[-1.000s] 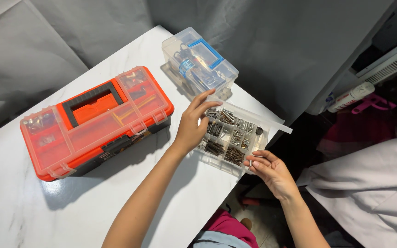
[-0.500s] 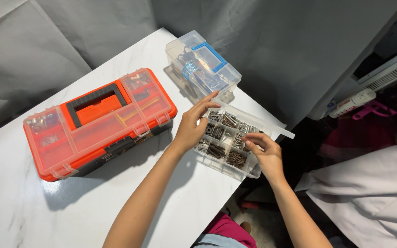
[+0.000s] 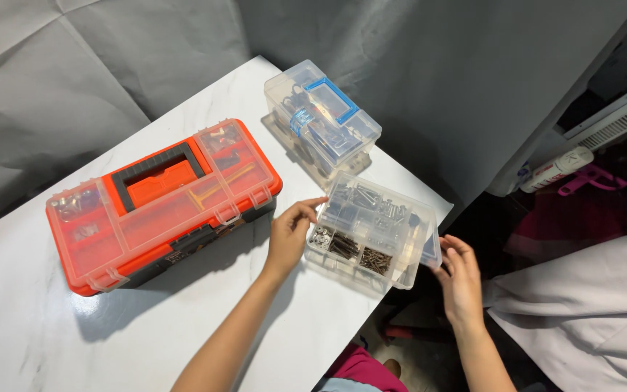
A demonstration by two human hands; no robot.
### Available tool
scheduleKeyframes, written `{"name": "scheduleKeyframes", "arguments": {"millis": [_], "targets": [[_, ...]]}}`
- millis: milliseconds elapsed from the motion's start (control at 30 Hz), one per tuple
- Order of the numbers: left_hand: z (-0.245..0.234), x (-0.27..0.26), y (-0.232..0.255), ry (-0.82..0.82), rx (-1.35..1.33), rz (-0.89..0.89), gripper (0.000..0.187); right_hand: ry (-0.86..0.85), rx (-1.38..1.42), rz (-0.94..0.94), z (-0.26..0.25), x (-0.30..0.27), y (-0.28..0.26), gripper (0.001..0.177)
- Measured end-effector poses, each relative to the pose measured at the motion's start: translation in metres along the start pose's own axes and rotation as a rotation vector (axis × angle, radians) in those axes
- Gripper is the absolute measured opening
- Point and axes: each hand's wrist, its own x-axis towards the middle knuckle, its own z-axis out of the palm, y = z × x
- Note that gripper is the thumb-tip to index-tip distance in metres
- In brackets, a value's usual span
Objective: Organize a toolbox and clean the workstation surface with a cloth.
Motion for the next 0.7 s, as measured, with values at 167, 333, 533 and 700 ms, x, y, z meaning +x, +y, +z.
{"name": "scheduleKeyframes", "arguments": {"millis": [167, 333, 533, 700], "targets": [[0.003, -0.020, 0.006, 0.123, -0.042, -0.126, 0.015, -0.101, 0.077, 0.093, 0.028, -0.029, -0.001, 0.063], [0.010, -0.030, 0.009, 0.108, 0.145, -0.113, 0.028, -0.154, -0.071, -0.038, 0.051, -0.044, 0.005, 0.080], [0.024, -0.035, 0.013, 0.091, 0.327, -0.018, 0.054, -0.132, -0.160, -0.118, 0.071, -0.060, 0.004, 0.081], [0.027, -0.034, -0.007, -0.021, 0.246, -0.265, 0.073, -0.149, -0.133, -0.113, 0.080, -0.066, -0.005, 0.078]]}}
